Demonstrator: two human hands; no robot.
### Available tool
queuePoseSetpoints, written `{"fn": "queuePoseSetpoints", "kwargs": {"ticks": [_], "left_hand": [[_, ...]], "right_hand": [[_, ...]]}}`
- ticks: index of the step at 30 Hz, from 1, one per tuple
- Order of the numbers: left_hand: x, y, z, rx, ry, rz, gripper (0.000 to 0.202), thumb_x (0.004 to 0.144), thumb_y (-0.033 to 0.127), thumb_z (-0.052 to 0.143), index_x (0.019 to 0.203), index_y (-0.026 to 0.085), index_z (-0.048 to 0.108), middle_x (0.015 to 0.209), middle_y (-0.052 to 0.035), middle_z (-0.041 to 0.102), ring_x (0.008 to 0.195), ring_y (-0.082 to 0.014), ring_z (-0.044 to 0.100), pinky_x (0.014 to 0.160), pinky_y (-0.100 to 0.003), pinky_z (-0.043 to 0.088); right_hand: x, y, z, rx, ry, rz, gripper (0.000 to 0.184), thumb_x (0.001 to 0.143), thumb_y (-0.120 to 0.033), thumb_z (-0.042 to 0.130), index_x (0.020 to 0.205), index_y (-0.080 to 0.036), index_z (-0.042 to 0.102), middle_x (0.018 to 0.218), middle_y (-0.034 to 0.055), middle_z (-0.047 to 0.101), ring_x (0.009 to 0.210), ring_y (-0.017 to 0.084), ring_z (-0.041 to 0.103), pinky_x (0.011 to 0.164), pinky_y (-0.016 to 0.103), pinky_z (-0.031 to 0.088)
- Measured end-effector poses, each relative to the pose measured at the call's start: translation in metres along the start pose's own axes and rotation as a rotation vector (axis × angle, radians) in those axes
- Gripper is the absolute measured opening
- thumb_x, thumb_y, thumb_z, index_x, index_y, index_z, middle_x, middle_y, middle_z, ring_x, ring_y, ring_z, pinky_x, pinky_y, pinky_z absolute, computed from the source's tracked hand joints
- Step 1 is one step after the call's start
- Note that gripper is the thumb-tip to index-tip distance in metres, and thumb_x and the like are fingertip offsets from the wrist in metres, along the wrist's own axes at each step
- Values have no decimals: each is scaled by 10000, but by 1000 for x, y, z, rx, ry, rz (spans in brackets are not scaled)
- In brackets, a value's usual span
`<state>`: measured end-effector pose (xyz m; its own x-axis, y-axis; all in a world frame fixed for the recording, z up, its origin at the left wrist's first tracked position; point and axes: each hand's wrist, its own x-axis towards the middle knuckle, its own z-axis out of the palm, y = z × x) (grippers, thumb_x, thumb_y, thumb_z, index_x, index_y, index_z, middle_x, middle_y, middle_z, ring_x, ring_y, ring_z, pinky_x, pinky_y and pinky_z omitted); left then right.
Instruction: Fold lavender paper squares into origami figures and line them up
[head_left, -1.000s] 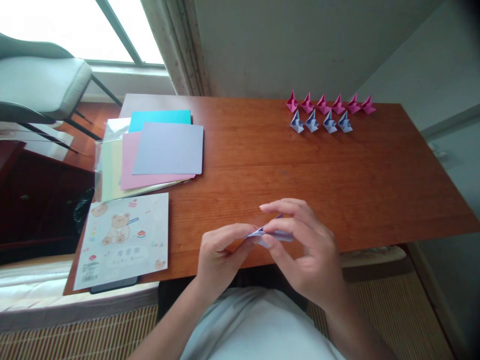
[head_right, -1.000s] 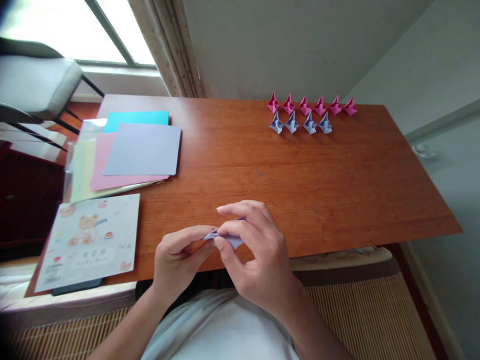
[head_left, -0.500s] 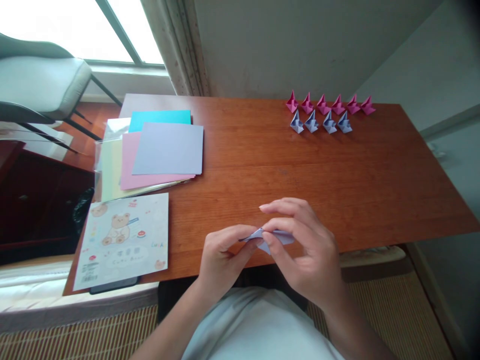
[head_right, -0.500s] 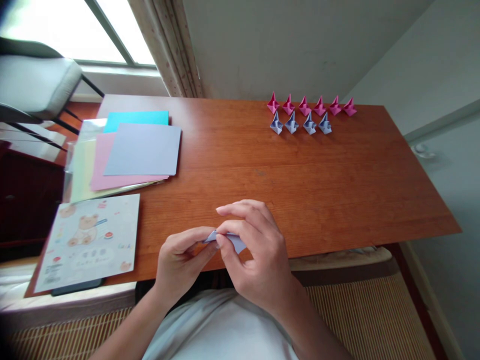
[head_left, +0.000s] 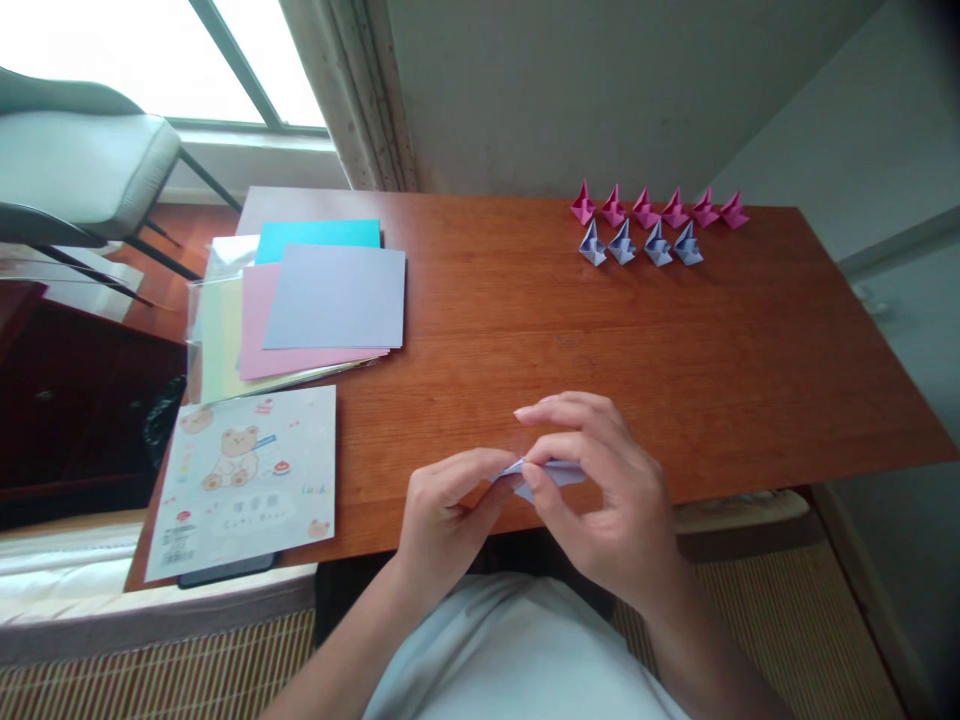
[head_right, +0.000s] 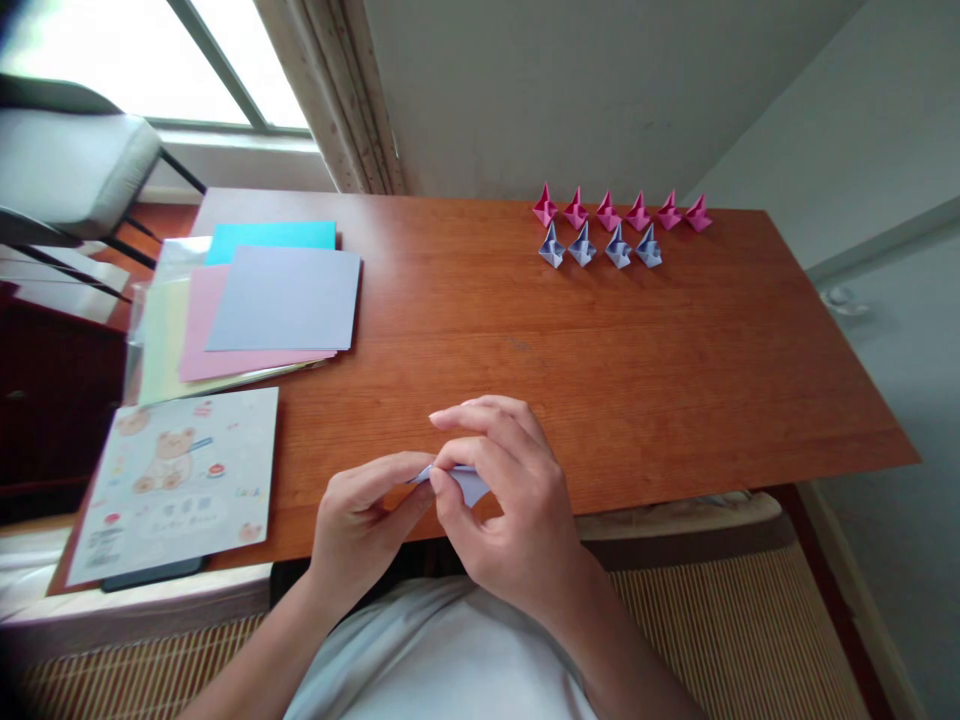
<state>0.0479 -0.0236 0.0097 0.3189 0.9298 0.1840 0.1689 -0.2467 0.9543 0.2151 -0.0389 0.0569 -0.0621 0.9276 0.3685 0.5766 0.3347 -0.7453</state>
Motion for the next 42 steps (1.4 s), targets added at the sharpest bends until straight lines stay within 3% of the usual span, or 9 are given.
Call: {"fn": "queuePoseSetpoints", "kwargs": {"ticks": [15,25,34,42], "left_hand": [[-2,-4,0,-126,8,-148,43,842,187,755,862,199,791,783,-27,793,668,-167,731,677,-236,589],[-1,-4,0,-275,49,-269,42,828,206,783,863,197,804,793,-20,789,705,-164,728,657,-212,576],[2,-3,1,-395,110,-347,55,799,188,804,852,198,808,809,-20,791,706,-139,706,653,-183,566],[2,-7,-1,-456,152,-358,69,796,187,816,860,210,809,842,-19,789,746,-130,701,692,-181,568]], "right_hand": [[-1,7,-6,2,-63,4,107,912,-140,605,914,-243,633,1151,63,692,1138,257,594,976,471,502],[-2,15,-8,-35,-60,1,103,926,-163,610,913,-253,659,1158,54,699,1152,258,594,984,473,504],[-3,23,-14,28,-124,83,93,940,-225,625,893,-262,697,1159,47,713,1138,247,627,957,446,534],[-5,21,-17,88,-162,116,141,917,-251,669,1057,-264,685,1216,56,692,1156,239,622,982,433,516]]}}
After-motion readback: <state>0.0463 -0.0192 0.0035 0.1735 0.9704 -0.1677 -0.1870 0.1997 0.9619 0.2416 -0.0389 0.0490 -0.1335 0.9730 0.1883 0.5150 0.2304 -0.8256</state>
